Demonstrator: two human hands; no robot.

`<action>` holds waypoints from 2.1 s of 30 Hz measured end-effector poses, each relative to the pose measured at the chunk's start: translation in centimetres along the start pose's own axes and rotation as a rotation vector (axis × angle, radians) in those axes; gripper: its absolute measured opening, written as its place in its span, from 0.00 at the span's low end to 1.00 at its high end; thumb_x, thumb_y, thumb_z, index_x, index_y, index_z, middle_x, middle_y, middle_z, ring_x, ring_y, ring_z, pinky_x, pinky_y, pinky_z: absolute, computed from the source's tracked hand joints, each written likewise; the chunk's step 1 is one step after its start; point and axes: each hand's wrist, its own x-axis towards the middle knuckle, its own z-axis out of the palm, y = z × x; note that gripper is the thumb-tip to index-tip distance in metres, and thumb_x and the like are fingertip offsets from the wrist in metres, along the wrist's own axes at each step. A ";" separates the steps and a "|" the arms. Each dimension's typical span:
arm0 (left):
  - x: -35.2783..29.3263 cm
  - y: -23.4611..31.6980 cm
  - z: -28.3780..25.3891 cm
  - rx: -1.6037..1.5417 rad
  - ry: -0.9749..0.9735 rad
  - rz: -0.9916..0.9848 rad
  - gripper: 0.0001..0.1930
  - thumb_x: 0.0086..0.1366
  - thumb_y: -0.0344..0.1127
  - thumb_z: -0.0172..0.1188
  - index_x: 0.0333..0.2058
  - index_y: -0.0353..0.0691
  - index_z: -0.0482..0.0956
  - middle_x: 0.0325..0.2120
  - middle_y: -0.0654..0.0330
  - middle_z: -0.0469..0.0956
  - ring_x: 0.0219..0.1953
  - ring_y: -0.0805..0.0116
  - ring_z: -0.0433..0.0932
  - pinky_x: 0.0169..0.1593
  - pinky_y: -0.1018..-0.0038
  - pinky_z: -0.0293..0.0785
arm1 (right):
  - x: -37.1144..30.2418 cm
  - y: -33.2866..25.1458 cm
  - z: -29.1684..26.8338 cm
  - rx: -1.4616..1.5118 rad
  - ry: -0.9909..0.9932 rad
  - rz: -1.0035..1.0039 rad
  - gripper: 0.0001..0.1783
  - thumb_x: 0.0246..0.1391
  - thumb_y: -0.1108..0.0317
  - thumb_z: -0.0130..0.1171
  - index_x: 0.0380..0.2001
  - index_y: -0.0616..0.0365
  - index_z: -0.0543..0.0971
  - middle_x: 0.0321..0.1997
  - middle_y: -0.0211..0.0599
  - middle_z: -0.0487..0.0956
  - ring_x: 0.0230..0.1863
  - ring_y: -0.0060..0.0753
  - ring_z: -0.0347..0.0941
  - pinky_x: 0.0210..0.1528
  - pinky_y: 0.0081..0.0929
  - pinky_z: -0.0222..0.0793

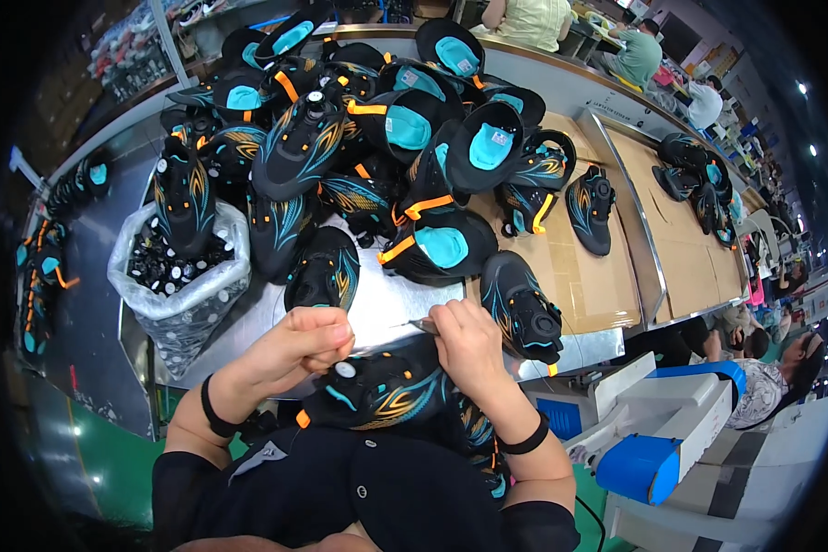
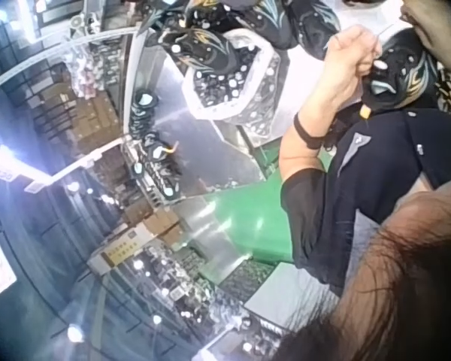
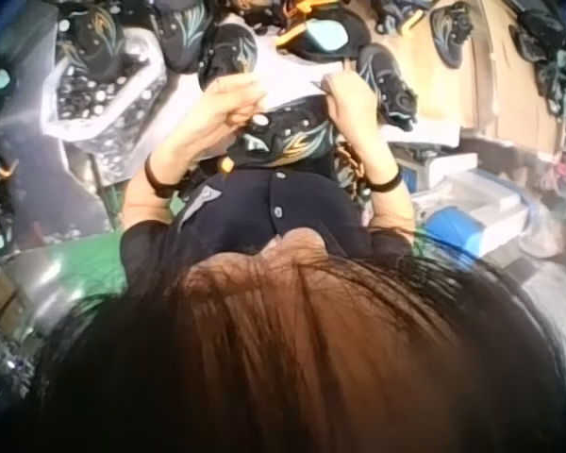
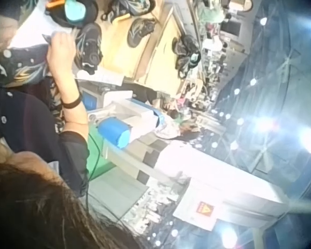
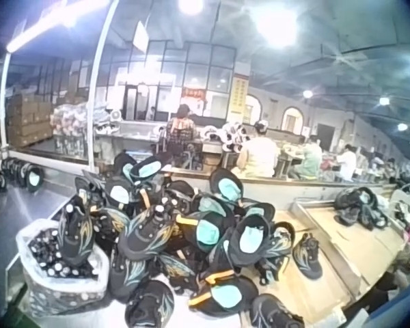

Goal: The worker is performing detail work on shoe uppers, possibly attaching decorative elements or trimming threads using a small hand tool.

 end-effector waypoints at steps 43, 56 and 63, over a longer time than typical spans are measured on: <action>-11.1 2.5 -15.9 1.865 1.194 0.648 0.10 0.48 0.29 0.58 0.32 0.36 0.76 0.32 0.55 0.73 0.36 0.58 0.76 0.36 0.66 0.75 | 4.8 -3.6 8.8 0.413 -0.274 -0.274 0.16 0.35 0.81 0.60 0.33 0.59 0.78 0.31 0.40 0.74 0.33 0.42 0.71 0.34 0.34 0.66; -0.8 -0.8 -7.9 0.020 0.214 0.370 0.20 0.66 0.31 0.53 0.55 0.32 0.66 0.41 0.51 0.76 0.41 0.67 0.78 0.42 0.77 0.76 | 4.7 -5.3 7.8 1.198 -0.099 0.601 0.03 0.55 0.73 0.58 0.31 0.62 0.76 0.23 0.29 0.77 0.26 0.16 0.69 0.28 0.14 0.60; -0.7 -1.8 -9.0 0.023 0.369 0.429 0.15 0.64 0.33 0.57 0.48 0.36 0.71 0.37 0.61 0.77 0.43 0.74 0.76 0.46 0.78 0.71 | 5.7 -6.2 8.4 1.114 -0.126 0.545 0.04 0.56 0.73 0.57 0.30 0.62 0.77 0.21 0.26 0.75 0.24 0.12 0.68 0.27 0.13 0.61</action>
